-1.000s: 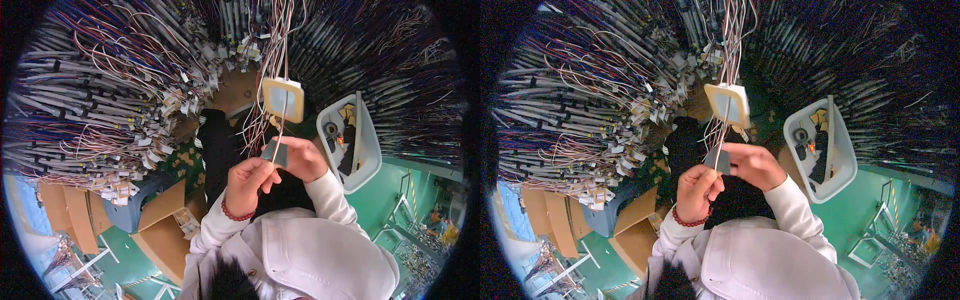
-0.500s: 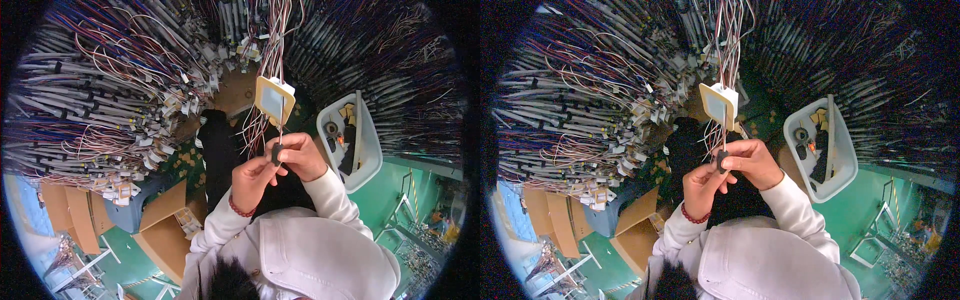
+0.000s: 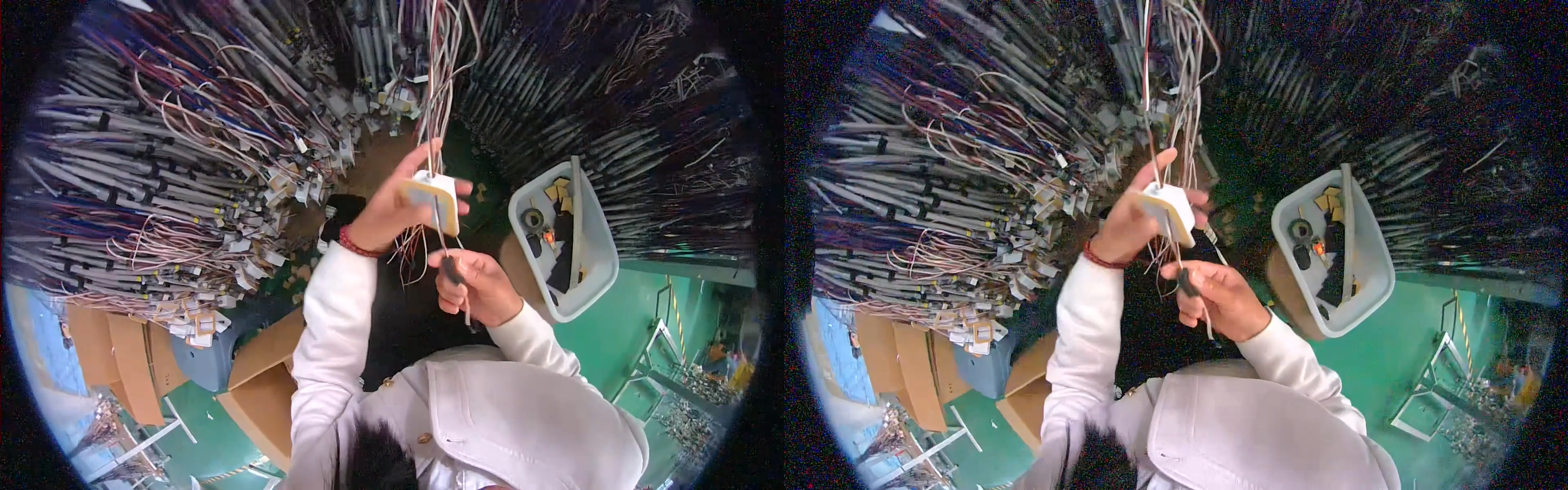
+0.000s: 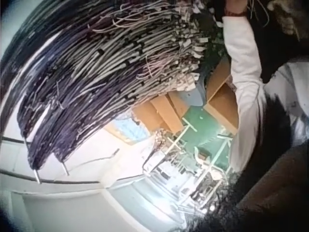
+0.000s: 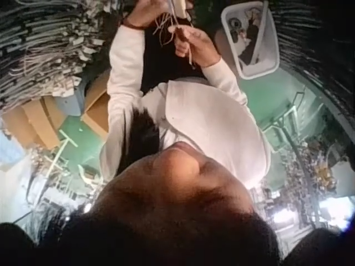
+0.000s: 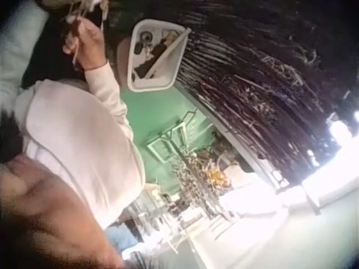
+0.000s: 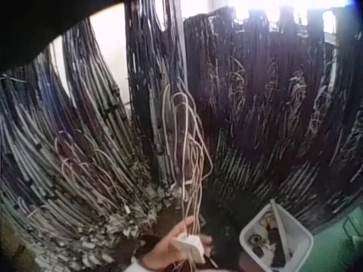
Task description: Attaching and taping plastic components onto specific bundles within a large wiring harness assembly.
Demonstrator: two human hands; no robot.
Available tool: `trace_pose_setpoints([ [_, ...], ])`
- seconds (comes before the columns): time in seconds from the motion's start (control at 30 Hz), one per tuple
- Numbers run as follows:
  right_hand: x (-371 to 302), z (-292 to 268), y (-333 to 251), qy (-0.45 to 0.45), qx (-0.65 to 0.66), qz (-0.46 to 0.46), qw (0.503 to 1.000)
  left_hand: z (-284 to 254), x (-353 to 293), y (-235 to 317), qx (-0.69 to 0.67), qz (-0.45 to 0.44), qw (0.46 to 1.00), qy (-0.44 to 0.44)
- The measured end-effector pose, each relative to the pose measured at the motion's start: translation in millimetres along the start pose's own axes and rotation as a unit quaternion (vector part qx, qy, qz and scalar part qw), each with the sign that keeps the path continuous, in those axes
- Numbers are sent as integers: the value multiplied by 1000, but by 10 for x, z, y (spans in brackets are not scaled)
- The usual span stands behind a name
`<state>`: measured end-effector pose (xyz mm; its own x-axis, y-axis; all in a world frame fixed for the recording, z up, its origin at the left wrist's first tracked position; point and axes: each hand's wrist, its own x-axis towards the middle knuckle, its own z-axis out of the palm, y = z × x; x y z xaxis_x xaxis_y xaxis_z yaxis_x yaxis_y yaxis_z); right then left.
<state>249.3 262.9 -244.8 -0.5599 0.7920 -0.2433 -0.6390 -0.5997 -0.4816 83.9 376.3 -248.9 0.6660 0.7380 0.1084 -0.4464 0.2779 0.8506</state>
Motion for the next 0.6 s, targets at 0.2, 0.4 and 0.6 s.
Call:
trace_pose_setpoints([
  [0.2, -14, -5, 76, 174, -169, -178, 954, 385, -248, -457, 234, 115, 939, 223],
  [0.4, -26, -34, 223, 242, -162, -229, 929, 560, -466, -461, 377, 195, 887, 180],
  [0.6, 10, 62, 337, 242, -204, -313, 895, 726, -606, -468, 318, 129, 929, 140],
])
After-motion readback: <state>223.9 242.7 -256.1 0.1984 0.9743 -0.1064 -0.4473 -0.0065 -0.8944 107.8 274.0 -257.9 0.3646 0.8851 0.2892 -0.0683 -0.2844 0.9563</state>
